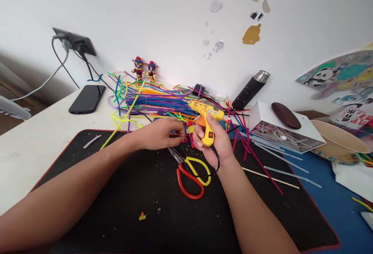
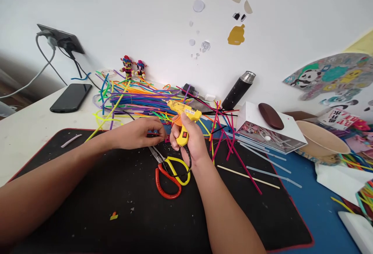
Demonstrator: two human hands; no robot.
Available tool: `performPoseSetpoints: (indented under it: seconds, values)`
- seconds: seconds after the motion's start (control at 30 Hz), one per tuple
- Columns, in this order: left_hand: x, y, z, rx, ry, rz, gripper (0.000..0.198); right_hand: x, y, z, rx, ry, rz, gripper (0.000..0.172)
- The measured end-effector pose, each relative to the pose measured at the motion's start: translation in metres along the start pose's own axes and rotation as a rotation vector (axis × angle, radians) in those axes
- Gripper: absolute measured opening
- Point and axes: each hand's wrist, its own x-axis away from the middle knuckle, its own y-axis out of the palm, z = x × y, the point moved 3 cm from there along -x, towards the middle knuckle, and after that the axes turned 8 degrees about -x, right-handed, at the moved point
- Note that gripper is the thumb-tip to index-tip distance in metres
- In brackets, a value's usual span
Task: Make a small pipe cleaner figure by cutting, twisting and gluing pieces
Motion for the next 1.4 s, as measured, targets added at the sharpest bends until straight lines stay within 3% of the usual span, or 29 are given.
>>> performPoseSetpoints:
  seconds: [0.53,0.83,1.13,1.4]
  values:
    - [-0.005,0.02,-0.005,-0.046,0.011,-0.067,0.01,0.001,0.002,0.005,0.078,0.004,-0.019,0.042]
    - [-0.006,0.016,-0.007,-0.044,-0.013,-0.032,0.016,0.002,0.003,0.006,0.106,0.007,-0.014,0.044]
    - [-0.005,0.019,-0.007,-0.059,0.001,-0.074,0.014,0.001,0.003,0.005,0.116,0.007,-0.01,0.047]
    - [-0.001,0.003,-0.013,0.073,-0.079,-0.055,0.017,0.001,0.002,0.005,0.132,0.011,-0.003,0.046]
